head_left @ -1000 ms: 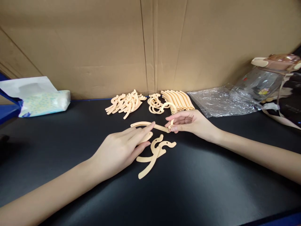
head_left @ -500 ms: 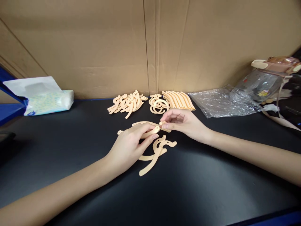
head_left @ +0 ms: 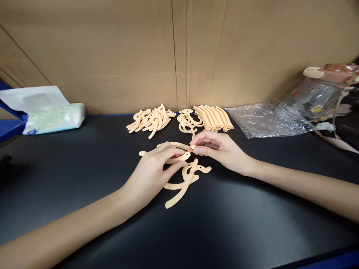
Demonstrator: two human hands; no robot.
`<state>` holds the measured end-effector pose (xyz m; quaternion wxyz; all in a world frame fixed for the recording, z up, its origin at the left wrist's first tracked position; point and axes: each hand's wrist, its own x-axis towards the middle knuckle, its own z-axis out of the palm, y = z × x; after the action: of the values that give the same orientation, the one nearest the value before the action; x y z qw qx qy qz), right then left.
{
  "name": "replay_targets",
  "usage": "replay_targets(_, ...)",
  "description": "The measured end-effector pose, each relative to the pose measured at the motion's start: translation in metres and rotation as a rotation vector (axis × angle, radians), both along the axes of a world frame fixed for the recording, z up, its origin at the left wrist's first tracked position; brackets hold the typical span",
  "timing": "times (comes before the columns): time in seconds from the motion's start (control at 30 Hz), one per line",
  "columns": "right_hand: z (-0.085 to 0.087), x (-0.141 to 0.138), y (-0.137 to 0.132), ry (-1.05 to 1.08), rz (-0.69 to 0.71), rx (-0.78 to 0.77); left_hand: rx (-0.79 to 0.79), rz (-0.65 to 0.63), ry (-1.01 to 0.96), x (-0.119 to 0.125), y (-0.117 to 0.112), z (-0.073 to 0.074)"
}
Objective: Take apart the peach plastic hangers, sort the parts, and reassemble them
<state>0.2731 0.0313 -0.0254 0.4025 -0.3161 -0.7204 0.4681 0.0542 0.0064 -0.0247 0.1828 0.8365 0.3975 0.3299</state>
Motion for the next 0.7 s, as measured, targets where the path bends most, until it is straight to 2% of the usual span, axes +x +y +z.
replay_targets(0.33,0.0010,0.0005,-0.0042,-0.166,-0.011,0.143,-0.083,0.038,-0.010,0.0018,-0.0024,0.0038)
replay_targets(0.5,-0.0013,0.0015,-0.0043,-0.181,-0.012,0.167,-0.091,0.047,-0.007,0.0022,-0.0037,0.0044)
replay_targets(0.7,-0.0019,0.0022,-0.0046,-0.211,-0.002,0.161,-0.080,-0.019,-0.021,0.0010,-0.0022,0.0030)
